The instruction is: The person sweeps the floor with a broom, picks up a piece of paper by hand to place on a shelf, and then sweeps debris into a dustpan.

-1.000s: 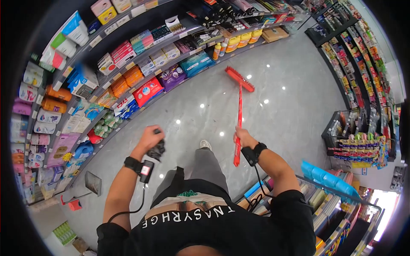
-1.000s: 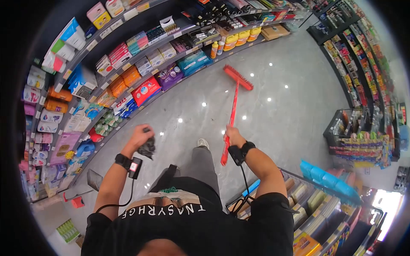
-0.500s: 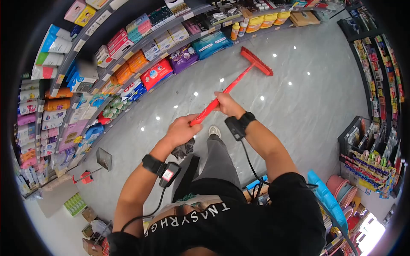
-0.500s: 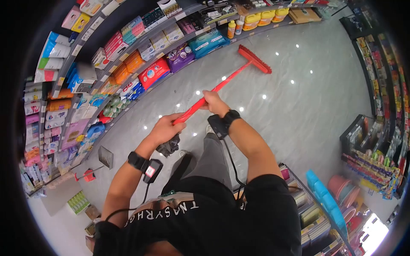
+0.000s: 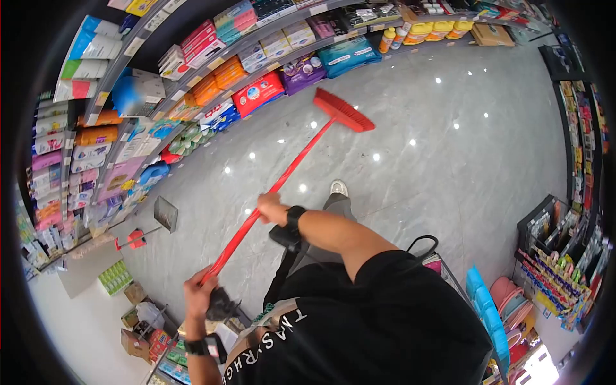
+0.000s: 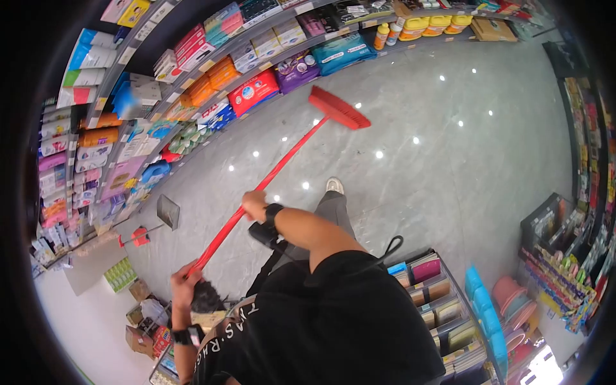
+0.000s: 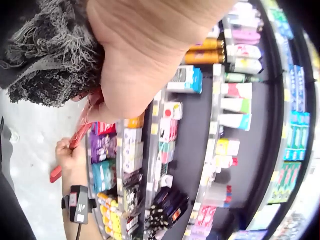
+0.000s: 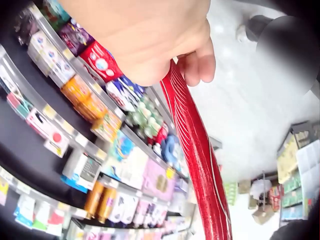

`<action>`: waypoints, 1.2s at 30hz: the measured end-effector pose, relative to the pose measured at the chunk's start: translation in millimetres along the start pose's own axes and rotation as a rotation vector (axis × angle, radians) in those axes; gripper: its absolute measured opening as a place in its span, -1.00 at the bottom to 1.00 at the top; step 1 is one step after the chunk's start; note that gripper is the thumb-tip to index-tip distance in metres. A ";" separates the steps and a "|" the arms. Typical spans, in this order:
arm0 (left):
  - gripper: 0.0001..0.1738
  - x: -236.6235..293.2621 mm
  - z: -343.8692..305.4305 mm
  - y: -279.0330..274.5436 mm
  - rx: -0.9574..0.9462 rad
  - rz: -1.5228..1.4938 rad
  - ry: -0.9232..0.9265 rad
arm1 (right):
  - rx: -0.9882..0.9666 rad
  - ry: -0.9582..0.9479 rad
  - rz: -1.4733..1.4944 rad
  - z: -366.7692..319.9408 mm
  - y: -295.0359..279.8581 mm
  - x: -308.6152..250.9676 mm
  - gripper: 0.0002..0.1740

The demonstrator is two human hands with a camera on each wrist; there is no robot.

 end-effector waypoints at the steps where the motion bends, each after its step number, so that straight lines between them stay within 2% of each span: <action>1: -0.65 1.3 -15.8 -16.4 0.049 0.026 -0.017 | 0.033 0.112 0.041 -23.2 19.6 -5.2 -0.67; 2: -0.65 4.1 -32.2 -32.0 0.097 0.051 -0.033 | 0.068 0.225 0.082 -60.6 36.7 -20.1 -0.67; 3: -0.65 9.2 -47.5 -46.4 0.132 0.070 -0.017 | -0.015 0.101 -0.006 -81.1 52.7 -36.0 -0.74; 5: -0.63 23.8 -75.2 -71.3 0.190 0.007 0.033 | 0.005 0.172 0.203 -118.7 76.8 -56.5 -0.79; 7: -0.58 34.4 -99.4 -97.8 0.256 -0.114 0.109 | -0.033 0.233 0.279 -157.8 95.0 -78.4 -0.85; 8: -0.56 37.6 -105.0 -108.8 0.227 -0.141 0.222 | -0.068 0.234 0.305 -167.9 102.9 -81.7 -0.86; 10: -0.55 42.1 -106.2 -126.1 0.214 -0.057 0.260 | -0.137 0.201 0.317 -175.2 104.5 -85.4 -0.86; 12: -0.53 51.6 -91.6 -120.2 0.213 0.041 0.214 | -0.174 0.203 0.376 -162.1 86.6 -78.6 -0.83; 14: -0.57 54.6 -57.5 -96.4 0.089 0.067 0.221 | -0.168 0.164 0.457 -151.7 41.8 -76.2 -0.79; 16: -0.62 55.1 -15.7 -55.1 -0.057 0.018 0.233 | 0.085 0.156 0.442 -146.1 -21.8 -69.3 -0.80; 19: -0.65 75.6 38.4 30.8 -0.281 0.100 0.326 | 0.275 0.099 0.516 -139.5 -130.6 -47.4 -0.76; 20: -0.65 88.4 47.6 65.0 -0.348 0.150 0.372 | 0.321 0.100 0.524 -120.9 -177.4 -22.8 -0.75; 21: -0.66 96.5 54.3 98.3 -0.425 0.089 0.404 | 0.443 0.091 0.515 -141.1 -205.6 -21.8 -0.75; 22: -0.67 100.8 58.2 128.9 -0.502 0.030 0.433 | 0.564 0.084 0.508 -163.1 -227.1 -21.6 -0.74; 24: -0.68 102.0 61.1 176.9 -0.641 -0.006 0.433 | 0.669 0.134 0.552 -165.1 -271.9 10.3 -0.76; 26: -0.70 92.0 57.8 189.5 -0.637 0.069 0.428 | 0.688 0.152 0.515 -166.7 -278.5 27.3 -0.76; 28: -0.71 70.9 55.3 183.0 -0.590 0.052 0.454 | 0.664 0.142 0.442 -159.4 -270.4 43.3 -0.73; 30: -0.72 31.2 51.8 146.5 -0.511 -0.038 0.519 | 0.599 0.095 0.354 -132.5 -231.3 54.1 -0.65; 32: -0.73 -7.9 43.6 94.9 -0.385 0.019 0.408 | 0.448 -0.088 0.213 -106.7 -170.5 62.2 -0.62; 35: -0.76 -78.3 33.3 4.9 -0.236 -0.041 0.274 | 0.314 -0.229 0.022 -75.3 -60.5 59.5 -0.72; 36: -0.76 -90.6 23.4 -28.5 -0.171 -0.044 0.242 | 0.239 -0.330 -0.143 -62.3 -20.4 59.1 -0.76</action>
Point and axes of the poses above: each hand's wrist, its own z-axis towards the middle knuckle, its own y-axis out of the palm, x = y × z, the point moved 5 cm from there along z, towards the middle knuckle, and after that the axes turned 6 degrees about -z, right-handed, at the moved point
